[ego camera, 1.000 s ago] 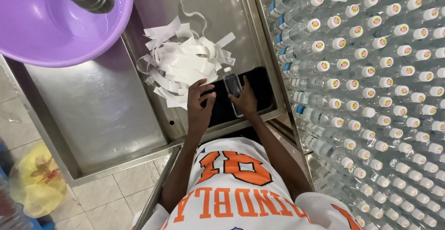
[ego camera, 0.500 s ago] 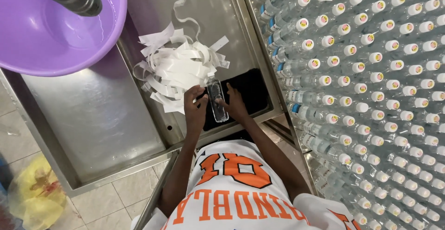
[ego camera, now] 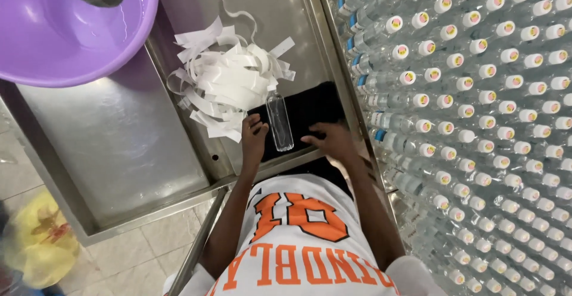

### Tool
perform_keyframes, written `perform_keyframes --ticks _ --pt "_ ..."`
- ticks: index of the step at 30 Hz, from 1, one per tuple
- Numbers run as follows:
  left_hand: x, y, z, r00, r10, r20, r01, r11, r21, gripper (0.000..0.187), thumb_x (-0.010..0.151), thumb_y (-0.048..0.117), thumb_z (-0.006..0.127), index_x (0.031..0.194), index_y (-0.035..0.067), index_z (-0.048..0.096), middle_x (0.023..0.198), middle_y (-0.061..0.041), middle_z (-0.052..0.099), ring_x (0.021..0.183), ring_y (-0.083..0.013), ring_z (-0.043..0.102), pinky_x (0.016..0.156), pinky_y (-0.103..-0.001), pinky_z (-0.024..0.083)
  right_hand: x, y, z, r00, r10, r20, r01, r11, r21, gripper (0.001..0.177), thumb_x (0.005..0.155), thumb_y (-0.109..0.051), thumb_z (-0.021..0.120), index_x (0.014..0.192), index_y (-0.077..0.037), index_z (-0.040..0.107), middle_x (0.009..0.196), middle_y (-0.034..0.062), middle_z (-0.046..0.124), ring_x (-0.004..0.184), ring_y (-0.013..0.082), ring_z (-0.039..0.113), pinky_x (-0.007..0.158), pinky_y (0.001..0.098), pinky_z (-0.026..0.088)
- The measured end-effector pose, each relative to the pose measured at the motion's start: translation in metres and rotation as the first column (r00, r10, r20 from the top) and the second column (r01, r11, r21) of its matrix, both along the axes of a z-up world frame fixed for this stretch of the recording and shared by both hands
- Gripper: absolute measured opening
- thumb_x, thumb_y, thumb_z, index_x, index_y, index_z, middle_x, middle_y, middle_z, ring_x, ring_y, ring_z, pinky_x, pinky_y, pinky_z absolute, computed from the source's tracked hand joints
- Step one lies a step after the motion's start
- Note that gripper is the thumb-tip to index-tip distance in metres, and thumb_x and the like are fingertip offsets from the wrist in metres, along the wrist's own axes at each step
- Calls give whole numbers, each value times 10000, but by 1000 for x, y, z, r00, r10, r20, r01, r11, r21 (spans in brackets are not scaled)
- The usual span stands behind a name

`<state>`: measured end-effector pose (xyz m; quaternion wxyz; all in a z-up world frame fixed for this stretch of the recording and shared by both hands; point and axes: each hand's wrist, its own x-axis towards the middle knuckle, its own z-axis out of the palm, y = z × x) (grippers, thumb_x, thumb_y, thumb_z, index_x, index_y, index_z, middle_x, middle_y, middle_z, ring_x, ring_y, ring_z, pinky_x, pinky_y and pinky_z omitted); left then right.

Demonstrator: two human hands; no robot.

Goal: The person is manually applying adhesive labels to clear plastic water bottles at a workstation.

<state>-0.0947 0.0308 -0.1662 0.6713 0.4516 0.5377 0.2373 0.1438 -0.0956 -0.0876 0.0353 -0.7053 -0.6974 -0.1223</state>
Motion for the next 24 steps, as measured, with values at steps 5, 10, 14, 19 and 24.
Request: perform_keyframes --ticks 5,10,14,19,24 --pt "9 -15 -55 979 -119 -163 106 990 -89 671 1064 299 732 1608 109 388 1562 -253 428 1495 -421 487 1198 -616 482 -18 -21 -53 688 -581 -435 108 675 -730 760 1074 -475 669 1722 -194 386 1771 254 297 1609 495 323 1257 656 390" --pt "14 -32 -50 972 -162 -168 140 980 -139 913 1025 437 790 1685 124 241 1609 -304 354 1509 -478 441 1197 -670 461 -26 -23 -101 797 -478 -369 146 745 -650 872 1085 -615 544 1785 -234 191 1558 312 473 1355 507 545 1073 655 477" --pt "25 -29 -70 951 -202 -235 194 979 -59 1251 856 678 895 1694 69 194 1630 -339 287 1513 -496 410 1201 -699 451 -29 -26 -122 806 -440 -396 175 816 -550 845 1094 -607 519 1777 -224 203 1336 285 603 1134 463 633 950 604 506" --pt "49 -27 -44 935 -176 -307 192 981 25 1094 929 536 863 1668 4 257 1498 -299 411 1413 -423 480 1136 -597 509 -20 -27 -134 759 -421 -497 155 858 -490 675 1149 -521 484 1704 -147 396 1391 285 567 1227 446 566 1017 595 469" --pt "51 -32 13 976 -90 -199 93 996 7 500 1151 293 593 1583 103 431 1043 -123 716 944 -210 718 907 -394 594 -33 -17 -109 326 -520 -790 216 854 -473 649 1199 -539 416 1709 -137 406 1482 289 533 1389 467 500 1157 622 438"
